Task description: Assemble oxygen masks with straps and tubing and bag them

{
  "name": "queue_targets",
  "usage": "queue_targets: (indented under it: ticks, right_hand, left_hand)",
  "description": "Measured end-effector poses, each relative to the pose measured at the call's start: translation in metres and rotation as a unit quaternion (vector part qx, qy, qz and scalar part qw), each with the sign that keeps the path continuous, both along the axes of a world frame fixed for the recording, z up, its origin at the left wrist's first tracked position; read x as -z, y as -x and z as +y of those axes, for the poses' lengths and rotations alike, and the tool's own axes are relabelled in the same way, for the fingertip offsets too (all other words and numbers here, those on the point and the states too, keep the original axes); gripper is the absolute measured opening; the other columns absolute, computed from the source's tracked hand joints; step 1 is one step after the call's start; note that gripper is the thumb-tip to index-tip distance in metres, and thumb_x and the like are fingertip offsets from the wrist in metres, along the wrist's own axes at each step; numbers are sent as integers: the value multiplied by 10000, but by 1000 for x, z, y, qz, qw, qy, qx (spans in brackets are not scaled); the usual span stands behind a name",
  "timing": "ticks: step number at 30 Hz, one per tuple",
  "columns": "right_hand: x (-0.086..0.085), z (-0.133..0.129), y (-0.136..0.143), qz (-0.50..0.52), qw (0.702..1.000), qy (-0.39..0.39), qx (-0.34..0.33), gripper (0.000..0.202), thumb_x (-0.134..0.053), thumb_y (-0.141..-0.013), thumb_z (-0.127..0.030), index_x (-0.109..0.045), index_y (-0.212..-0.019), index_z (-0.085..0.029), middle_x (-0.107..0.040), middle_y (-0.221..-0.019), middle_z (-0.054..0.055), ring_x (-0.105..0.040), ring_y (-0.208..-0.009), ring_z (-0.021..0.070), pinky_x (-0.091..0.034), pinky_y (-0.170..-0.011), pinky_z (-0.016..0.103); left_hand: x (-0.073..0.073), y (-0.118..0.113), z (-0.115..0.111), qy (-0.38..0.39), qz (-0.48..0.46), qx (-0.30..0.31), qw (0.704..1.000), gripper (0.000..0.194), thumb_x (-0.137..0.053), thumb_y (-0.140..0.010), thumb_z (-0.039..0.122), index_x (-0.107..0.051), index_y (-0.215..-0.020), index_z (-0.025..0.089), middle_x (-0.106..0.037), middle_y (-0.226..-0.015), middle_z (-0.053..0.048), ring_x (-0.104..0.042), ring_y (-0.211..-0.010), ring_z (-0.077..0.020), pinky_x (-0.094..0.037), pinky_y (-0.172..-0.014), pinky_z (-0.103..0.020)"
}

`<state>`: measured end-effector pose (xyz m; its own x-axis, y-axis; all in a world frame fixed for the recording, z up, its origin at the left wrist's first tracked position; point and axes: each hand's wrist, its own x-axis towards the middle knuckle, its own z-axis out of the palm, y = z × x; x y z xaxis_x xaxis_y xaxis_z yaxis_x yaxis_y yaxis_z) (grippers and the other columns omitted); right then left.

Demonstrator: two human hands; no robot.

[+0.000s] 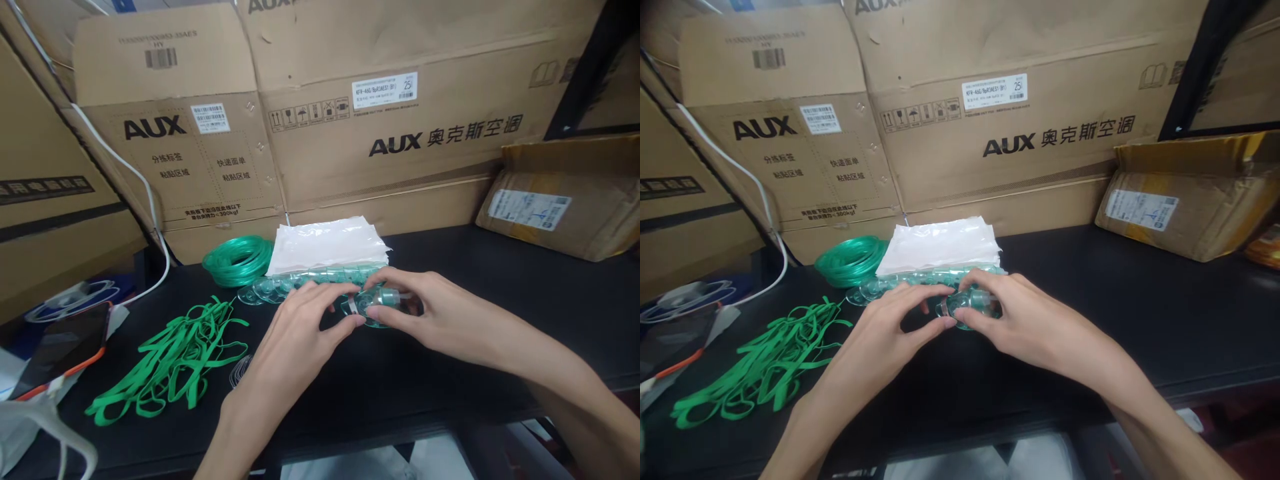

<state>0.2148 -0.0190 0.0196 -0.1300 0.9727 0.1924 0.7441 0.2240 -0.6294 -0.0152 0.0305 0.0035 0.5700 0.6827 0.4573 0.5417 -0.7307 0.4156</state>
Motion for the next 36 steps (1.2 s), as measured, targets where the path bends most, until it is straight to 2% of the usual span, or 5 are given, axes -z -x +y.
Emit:
queue_targets:
  ticks: [8, 14, 20, 28, 36]
  right_hand:
    - [4, 0, -2, -61, 997, -30, 26, 378, -660, -909, -550, -701, -1243, -378, -725, -802, -11, -637, -577, 216, -437, -528, 302]
    - [-1, -7, -12, -68, 993, -96, 9, 367, -716, -871, -474, -700, -1225, -379, -776, -1114, 17, -732, -907, 281, -530, -732, 338]
    - [17, -6, -2, -75, 995, 6, -72, 318, -664, -930, -510, -656, -1239, -435, -752, -1139, -4, -727, -989, 284, -536, -811, 355]
    - [24, -9, 5, -103, 986, 103, -80, 290, -596, -978, -515, -564, -1266, -507, -688, -1197, -32, -709, -1032, 272, -510, -884, 390]
    - [17, -11, 4, -102, 985, 113, -77, 274, -592, -979, -532, -574, -1249, -493, -679, -1193, -35, -700, -992, 250, -498, -799, 343]
  left_hand:
    - [-3, 6, 1, 57, 24, 9, 998, 313, -777, -940, 356, -685, -1238, 382, -710, -1148, 71, -647, -960, -176, -473, -942, -332]
    - [-22, 29, 1, 21, -56, 43, 997, 189, -705, -999, 395, -692, -1185, 368, -699, -1239, 77, -650, -1023, -143, -474, -949, -264]
    - [-35, 48, 1, 3, -78, -14, 997, 124, -724, -976, 417, -724, -987, 293, -714, -1294, 31, -643, -1229, -204, -436, -1081, -324]
    - [0, 80, -2, -12, 114, -25, 993, 185, -655, -1001, 466, -746, -952, 312, -720, -1259, 12, -645, -1186, -244, -509, -1028, -405]
    - [34, 130, -7, -51, 137, -69, 987, 294, -667, -987, 513, -687, -1230, 350, -722, -1220, -9, -659, -1169, -247, -542, -1030, -396]
